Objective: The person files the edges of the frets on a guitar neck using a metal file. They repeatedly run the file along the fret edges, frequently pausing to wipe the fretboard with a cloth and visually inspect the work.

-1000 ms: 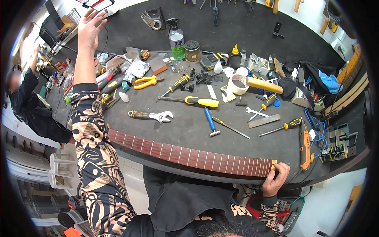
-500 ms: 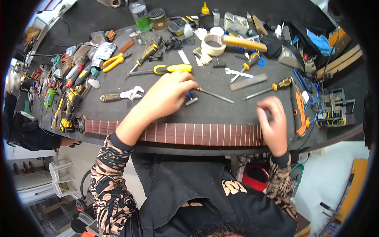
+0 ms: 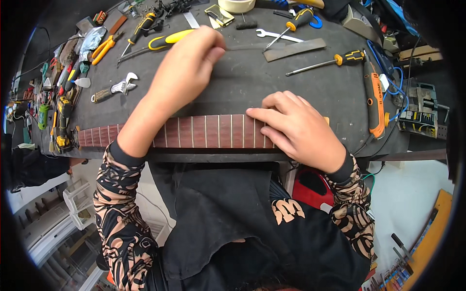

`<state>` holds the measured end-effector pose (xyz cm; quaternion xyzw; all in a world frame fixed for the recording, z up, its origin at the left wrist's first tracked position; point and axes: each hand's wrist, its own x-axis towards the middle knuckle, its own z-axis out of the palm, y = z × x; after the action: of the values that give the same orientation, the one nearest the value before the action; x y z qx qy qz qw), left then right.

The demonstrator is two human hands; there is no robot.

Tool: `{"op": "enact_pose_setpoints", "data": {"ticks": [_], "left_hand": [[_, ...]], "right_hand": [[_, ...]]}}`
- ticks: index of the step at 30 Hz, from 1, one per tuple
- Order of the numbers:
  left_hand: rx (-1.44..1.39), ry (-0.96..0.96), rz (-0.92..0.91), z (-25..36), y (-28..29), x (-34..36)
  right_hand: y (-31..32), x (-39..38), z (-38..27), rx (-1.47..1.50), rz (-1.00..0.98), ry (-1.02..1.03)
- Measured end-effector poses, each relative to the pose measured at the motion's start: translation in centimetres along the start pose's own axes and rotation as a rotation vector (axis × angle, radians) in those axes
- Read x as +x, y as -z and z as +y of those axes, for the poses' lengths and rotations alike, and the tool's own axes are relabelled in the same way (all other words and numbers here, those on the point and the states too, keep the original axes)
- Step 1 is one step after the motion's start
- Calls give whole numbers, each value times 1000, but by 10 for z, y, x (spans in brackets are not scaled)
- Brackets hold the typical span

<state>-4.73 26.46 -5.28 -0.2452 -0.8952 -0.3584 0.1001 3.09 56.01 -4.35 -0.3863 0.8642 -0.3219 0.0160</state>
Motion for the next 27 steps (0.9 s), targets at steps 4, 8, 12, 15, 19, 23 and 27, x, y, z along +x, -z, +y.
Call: {"op": "enact_pose_setpoints", "data": {"ticks": [4, 8, 12, 15, 19, 23, 27], "left_hand": [[-655, 347, 76, 35, 27, -32], [-1023, 527, 97, 53, 28, -70], [-1051, 661, 148, 71, 23, -94], [-1046, 682, 131, 76, 19, -102], [-996, 648, -13, 91, 10, -89], [-809, 429, -77, 96, 1, -70], [-750, 410, -109, 102, 4, -61]], "right_hand": [[-2, -4, 8, 6, -1, 25], [3, -12, 15, 3, 7, 11], [4, -15, 16, 7, 59, 44], [6, -12, 18, 44, 41, 47], [28, 11, 9, 244, -33, -35], [32, 39, -15, 961, 29, -295], [23, 42, 10, 1060, 9, -240]]}}
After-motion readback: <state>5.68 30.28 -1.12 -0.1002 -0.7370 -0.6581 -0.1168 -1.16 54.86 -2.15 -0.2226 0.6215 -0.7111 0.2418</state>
